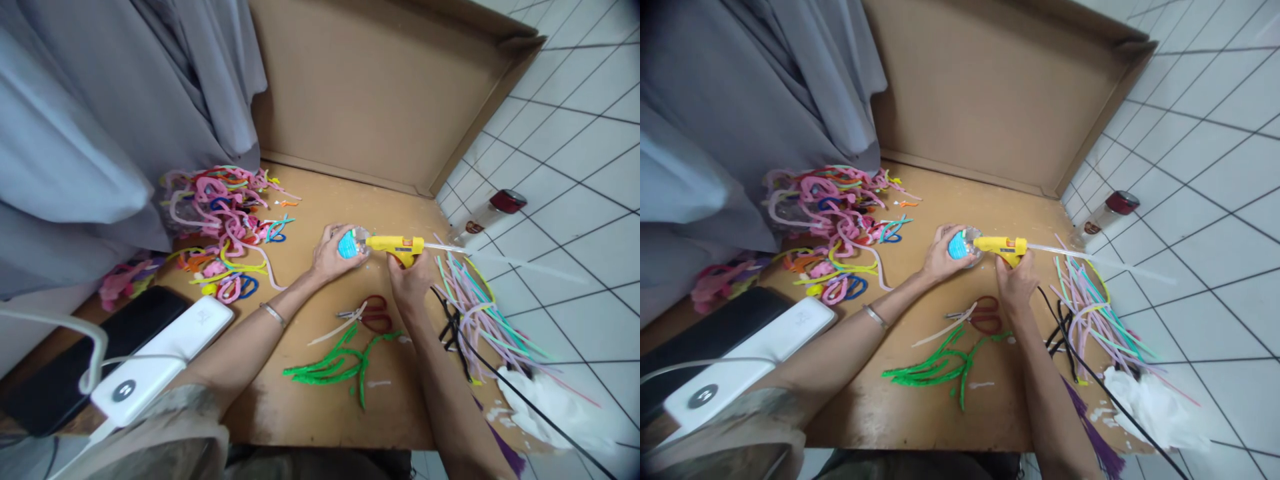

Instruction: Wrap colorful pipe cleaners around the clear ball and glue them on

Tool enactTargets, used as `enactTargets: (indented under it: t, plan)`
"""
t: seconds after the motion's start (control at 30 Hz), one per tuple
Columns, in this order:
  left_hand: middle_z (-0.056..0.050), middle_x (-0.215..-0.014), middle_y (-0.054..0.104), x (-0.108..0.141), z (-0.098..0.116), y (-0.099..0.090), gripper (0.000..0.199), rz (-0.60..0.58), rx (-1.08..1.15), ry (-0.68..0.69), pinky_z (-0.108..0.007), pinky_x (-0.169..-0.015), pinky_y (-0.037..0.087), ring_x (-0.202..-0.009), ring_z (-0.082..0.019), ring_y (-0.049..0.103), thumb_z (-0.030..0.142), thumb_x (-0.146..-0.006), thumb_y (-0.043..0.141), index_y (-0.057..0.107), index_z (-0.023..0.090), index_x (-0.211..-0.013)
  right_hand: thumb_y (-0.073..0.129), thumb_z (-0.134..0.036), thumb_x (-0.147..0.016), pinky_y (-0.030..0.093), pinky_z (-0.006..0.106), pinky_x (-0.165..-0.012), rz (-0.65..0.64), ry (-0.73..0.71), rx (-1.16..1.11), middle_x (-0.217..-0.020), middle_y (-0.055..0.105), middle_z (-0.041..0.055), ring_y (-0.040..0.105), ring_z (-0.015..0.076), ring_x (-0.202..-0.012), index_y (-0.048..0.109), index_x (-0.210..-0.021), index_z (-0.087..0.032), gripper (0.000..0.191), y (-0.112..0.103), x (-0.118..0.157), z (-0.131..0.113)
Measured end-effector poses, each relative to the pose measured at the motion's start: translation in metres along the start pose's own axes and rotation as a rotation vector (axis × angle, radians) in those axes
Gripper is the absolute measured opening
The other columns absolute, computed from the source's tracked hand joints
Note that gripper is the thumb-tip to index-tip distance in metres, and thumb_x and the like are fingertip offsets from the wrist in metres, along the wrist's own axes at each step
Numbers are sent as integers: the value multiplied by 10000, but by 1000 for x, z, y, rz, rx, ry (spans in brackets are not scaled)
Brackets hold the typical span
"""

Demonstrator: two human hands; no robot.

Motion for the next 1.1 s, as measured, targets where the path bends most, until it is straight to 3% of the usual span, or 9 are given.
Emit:
enactTargets:
  t: [0.83,1.1]
  plan:
    - [-102,-1332,530,3,6,2,714,-9,-37,51,-418,-1026,520,-1245,-277,557,444,-657,821,587,270,-1309,586,-431,-807,514,378,-764,-62,86,-28,-929,692,154,687,302,-864,546,-1104,-131,423,-2,3,-6]
    - [-105,-1342,526,2,7,3,711,-25,-31,40,-421,-1050,500,-1260,-269,550,431,-664,815,581,257,-1312,588,-438,-804,499,354,-693,-16,10,-27,-889,692,138,675,283,-792,540,-1076,-143,404,-3,4,-8]
Point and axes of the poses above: each hand's wrist, its own x-axis away from the middle knuckle, its own y-axis out of the palm, z = x × y, the point moved 10 cm from there along -x, towards the middle knuckle
